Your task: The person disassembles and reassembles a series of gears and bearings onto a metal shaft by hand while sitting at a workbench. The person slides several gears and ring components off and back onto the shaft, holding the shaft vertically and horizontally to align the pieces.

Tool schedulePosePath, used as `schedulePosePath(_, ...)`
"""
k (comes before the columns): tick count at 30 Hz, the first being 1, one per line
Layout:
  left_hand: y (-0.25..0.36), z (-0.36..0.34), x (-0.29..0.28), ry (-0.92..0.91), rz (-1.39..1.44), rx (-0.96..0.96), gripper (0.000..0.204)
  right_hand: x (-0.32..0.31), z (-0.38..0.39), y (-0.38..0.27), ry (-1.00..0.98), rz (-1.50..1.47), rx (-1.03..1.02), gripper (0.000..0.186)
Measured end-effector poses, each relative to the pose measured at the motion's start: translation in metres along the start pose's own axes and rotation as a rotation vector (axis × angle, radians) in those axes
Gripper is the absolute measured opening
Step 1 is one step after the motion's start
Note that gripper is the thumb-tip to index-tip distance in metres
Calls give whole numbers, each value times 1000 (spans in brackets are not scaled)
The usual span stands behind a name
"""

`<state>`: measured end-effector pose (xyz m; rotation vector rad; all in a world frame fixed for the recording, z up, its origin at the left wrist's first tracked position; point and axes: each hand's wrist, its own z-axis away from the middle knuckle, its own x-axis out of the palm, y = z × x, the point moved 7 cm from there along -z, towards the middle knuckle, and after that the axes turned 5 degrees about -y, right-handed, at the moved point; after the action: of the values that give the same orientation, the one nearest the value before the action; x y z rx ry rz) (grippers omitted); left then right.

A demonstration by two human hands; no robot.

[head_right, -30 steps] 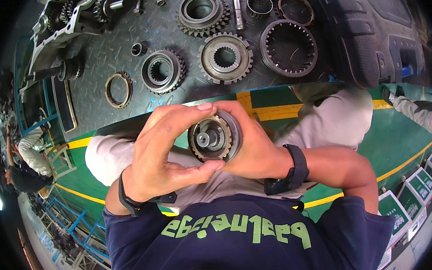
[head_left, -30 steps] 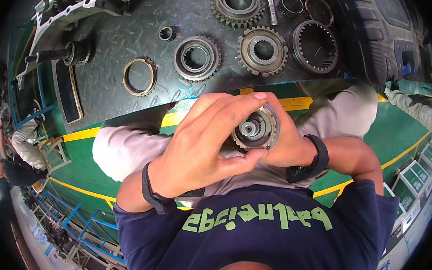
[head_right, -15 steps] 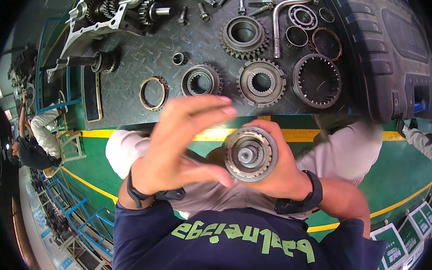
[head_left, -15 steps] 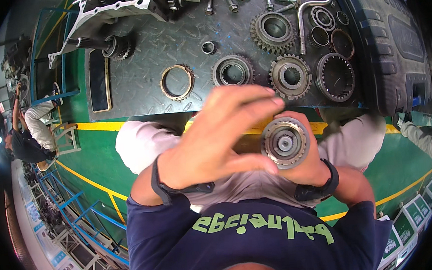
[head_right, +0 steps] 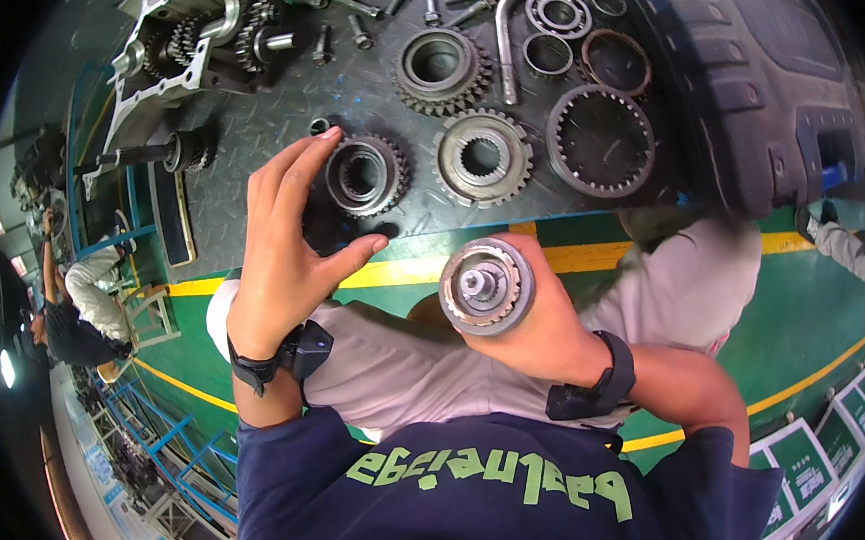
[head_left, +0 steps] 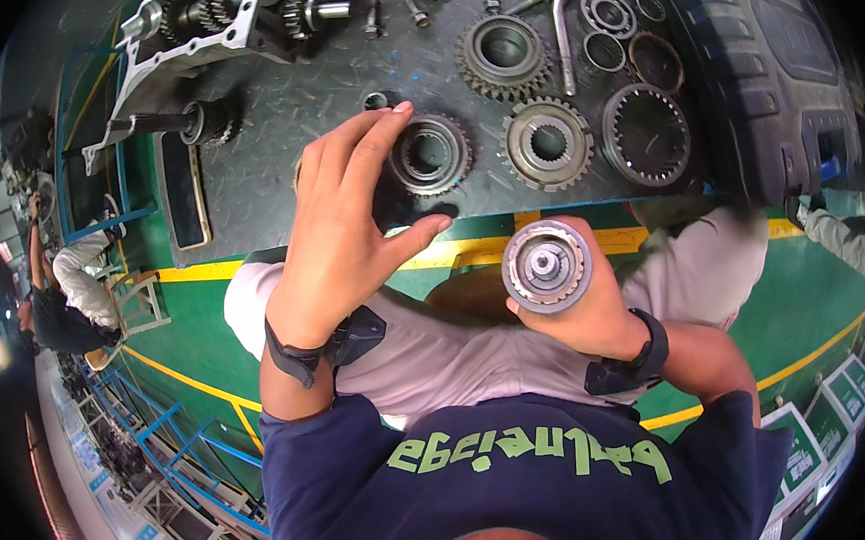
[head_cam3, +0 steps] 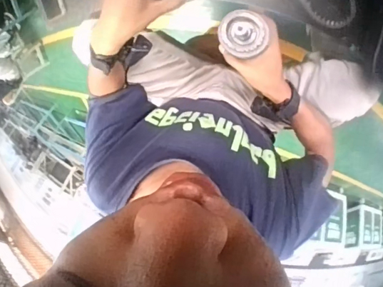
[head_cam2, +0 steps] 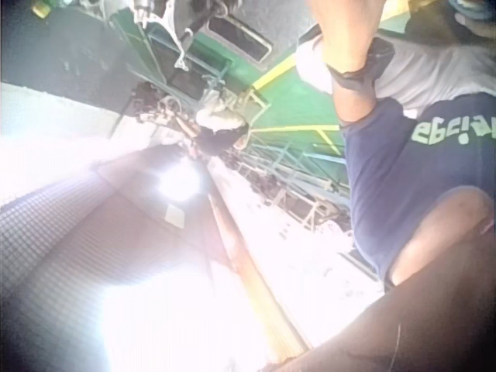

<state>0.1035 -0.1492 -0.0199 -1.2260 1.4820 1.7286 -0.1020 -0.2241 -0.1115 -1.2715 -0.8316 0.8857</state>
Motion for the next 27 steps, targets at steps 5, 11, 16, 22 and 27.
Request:
schedulePosePath(5, 1, -5, 14, 77, -14, -38, 91, 3, -2, 7, 5, -89, 47, 79)
schedulePosePath(11, 0, -11, 14, 81, -20, -57, 87, 2, -2, 11, 16, -102, 74, 75)
schedulePosePath(16, -2, -9, 12, 108, 14, -39, 92, 0, 0, 11, 18, -48, 89, 74)
schedulePosePath(22, -7, -1, -11, 153, 19, -86, 91, 1, 4, 4, -1, 12, 50, 74)
schedulePosePath(27, -126, 58, -106, 978, 53, -644, 52, 0, 6, 8, -8, -34, 102, 73)
